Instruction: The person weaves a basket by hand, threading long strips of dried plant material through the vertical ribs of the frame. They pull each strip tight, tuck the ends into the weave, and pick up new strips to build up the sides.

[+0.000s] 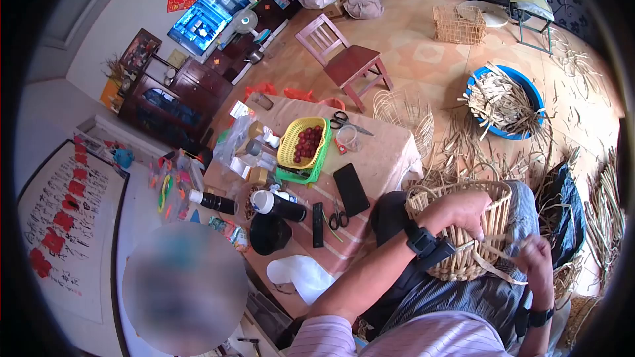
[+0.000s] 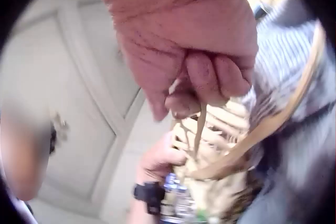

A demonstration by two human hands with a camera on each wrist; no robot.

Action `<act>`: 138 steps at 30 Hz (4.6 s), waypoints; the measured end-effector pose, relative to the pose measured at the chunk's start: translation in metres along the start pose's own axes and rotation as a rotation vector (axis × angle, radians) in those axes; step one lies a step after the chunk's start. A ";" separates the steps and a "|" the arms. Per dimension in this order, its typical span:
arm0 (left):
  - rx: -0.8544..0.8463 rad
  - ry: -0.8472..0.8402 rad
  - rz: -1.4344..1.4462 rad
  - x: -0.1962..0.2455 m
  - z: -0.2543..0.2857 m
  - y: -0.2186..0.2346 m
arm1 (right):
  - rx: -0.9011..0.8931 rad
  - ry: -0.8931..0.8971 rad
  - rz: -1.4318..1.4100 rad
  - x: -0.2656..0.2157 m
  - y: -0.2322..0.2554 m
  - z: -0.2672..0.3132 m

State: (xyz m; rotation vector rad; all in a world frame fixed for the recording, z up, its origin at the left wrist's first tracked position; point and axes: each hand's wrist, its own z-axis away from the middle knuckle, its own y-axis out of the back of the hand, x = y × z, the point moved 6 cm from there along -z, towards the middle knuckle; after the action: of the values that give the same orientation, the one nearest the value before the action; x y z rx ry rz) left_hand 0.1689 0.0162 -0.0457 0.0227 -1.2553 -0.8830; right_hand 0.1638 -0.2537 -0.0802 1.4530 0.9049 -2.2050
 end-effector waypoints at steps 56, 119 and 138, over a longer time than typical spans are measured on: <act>-0.135 0.245 0.132 0.024 0.035 0.018 | -0.079 0.535 1.155 -0.061 -0.115 0.006; -0.071 0.123 0.030 0.020 0.047 0.025 | 0.011 0.713 1.261 -0.022 -0.142 0.006; -0.097 0.275 0.158 0.026 0.049 0.022 | 0.170 0.475 0.851 -0.042 -0.092 -0.014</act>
State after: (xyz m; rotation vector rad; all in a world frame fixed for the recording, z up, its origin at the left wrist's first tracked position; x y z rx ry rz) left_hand 0.1413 0.0377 0.0026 -0.0310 -0.9441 -0.7742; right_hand 0.1361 -0.1792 -0.0163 1.9958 0.1240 -1.3504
